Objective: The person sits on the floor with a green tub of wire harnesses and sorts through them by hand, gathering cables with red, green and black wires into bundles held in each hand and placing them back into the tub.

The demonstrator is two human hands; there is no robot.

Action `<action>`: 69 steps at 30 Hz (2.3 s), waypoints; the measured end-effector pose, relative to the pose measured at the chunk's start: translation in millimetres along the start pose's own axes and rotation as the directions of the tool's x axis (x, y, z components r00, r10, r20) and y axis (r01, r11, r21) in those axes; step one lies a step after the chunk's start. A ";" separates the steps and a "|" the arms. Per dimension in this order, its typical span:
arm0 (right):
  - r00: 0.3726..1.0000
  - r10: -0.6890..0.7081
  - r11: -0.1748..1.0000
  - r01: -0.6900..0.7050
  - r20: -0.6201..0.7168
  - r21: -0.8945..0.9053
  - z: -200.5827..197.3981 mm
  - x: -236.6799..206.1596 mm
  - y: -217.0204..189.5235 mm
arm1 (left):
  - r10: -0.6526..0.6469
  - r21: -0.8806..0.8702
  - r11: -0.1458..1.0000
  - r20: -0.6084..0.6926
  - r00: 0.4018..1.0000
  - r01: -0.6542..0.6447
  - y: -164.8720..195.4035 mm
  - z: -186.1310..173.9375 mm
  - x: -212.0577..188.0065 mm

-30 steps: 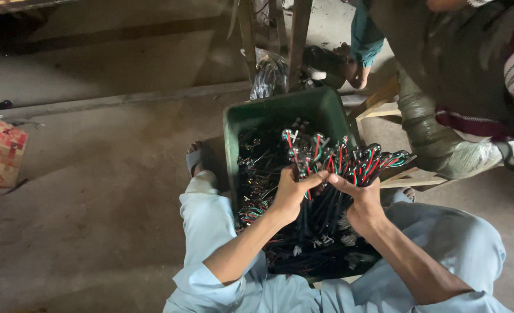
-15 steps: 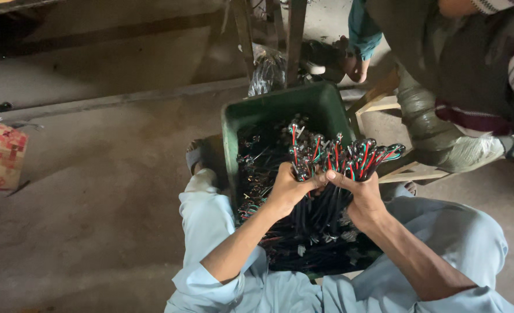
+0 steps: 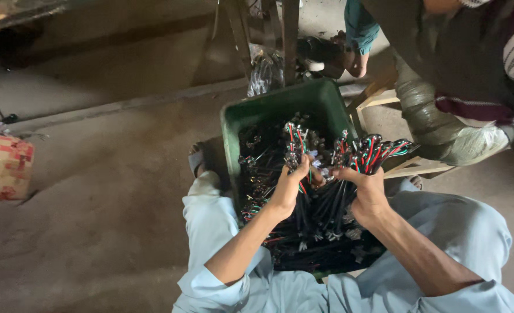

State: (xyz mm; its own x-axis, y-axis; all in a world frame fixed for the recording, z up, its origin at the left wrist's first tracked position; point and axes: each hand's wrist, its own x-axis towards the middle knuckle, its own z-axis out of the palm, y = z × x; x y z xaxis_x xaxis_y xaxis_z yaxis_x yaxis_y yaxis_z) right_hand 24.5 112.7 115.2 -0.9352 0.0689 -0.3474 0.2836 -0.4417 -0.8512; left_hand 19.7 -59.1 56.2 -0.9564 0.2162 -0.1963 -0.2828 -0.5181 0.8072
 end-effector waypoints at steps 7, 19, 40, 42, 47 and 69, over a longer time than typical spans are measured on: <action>1.000 0.001 1.000 -0.001 0.014 -0.017 1.3 0.1 -3.7 | -0.130 -0.043 0.991 -0.103 0.986 0.127 19.0 5.2 -5.8; 0.999 -0.019 0.999 0.021 0.031 -0.042 3.3 -3.1 -11.0 | -0.046 0.020 0.999 -0.113 0.992 0.049 30.4 17.0 -9.2; 1.000 -0.028 0.999 0.029 0.010 -0.041 3.8 -4.1 -9.2 | -0.001 -0.003 1.000 -0.061 0.998 0.001 27.1 18.6 -11.0; 0.999 -0.041 0.999 0.042 0.018 -0.035 4.0 -4.2 -7.7 | 0.047 -0.006 0.999 -0.100 0.994 -0.048 25.6 18.7 -9.3; 0.991 -0.089 0.993 0.096 0.104 -0.065 7.9 -11.0 -4.9 | -0.010 -0.035 0.999 -0.112 0.994 0.006 22.0 16.2 -8.9; 0.997 -0.006 0.998 0.010 0.078 -0.055 2.9 -7.4 -4.2 | -0.104 -0.166 0.982 -0.114 0.988 0.084 22.9 12.3 -7.6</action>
State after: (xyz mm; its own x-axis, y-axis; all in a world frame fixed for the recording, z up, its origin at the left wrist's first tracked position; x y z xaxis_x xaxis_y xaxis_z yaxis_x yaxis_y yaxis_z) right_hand 29.6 111.4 122.5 -0.9505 0.0020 -0.3106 0.2851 -0.3913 -0.8750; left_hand 21.5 -62.5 83.1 -0.9237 0.1731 -0.3417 -0.3707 -0.6284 0.6839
